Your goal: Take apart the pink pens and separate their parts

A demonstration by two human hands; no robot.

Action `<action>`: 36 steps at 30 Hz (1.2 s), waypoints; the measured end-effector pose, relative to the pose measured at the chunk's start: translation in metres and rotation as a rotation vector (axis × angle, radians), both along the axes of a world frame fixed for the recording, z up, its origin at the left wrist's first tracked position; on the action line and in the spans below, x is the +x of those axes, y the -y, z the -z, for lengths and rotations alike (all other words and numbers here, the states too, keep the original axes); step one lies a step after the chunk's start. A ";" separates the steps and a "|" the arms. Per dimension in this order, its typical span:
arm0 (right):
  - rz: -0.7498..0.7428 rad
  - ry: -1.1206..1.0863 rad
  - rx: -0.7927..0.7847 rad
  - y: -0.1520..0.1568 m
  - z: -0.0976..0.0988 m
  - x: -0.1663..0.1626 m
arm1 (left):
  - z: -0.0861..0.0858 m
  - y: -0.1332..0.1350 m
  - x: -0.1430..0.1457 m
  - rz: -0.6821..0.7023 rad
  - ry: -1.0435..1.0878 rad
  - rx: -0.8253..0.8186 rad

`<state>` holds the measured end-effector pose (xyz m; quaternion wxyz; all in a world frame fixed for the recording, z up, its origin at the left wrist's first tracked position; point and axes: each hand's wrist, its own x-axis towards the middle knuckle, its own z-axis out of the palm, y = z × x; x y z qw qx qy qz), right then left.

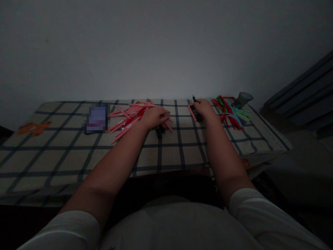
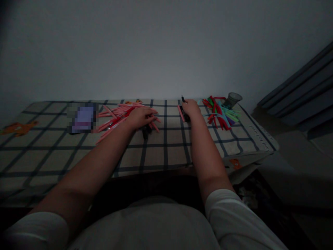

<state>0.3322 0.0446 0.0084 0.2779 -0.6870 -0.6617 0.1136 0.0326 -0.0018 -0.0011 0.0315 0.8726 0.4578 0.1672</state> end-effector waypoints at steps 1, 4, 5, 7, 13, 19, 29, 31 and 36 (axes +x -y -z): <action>0.000 0.020 -0.015 0.000 0.001 0.001 | 0.000 0.000 0.000 -0.006 0.003 0.005; 0.021 0.045 -0.020 -0.002 0.005 0.003 | 0.002 -0.002 -0.001 -0.014 0.024 0.022; 0.034 0.047 -0.023 -0.002 0.006 0.003 | 0.003 -0.002 -0.001 -0.015 0.031 0.026; 0.060 0.053 -0.036 -0.002 0.007 0.004 | 0.004 -0.003 -0.001 -0.021 0.042 0.029; 0.073 0.126 -0.118 -0.001 0.007 0.003 | 0.000 -0.001 0.000 -0.061 -0.003 0.007; 0.062 0.148 -0.134 -0.001 0.005 0.002 | -0.004 0.003 0.002 -0.096 -0.008 -0.005; 0.080 0.141 -0.133 0.002 0.003 0.000 | 0.002 -0.002 0.000 -0.095 0.009 0.017; 0.082 0.150 -0.112 0.004 0.001 -0.002 | -0.001 0.000 0.001 -0.116 0.001 0.022; 0.054 0.129 0.038 0.010 -0.001 -0.015 | -0.008 0.005 0.002 -0.159 0.006 0.018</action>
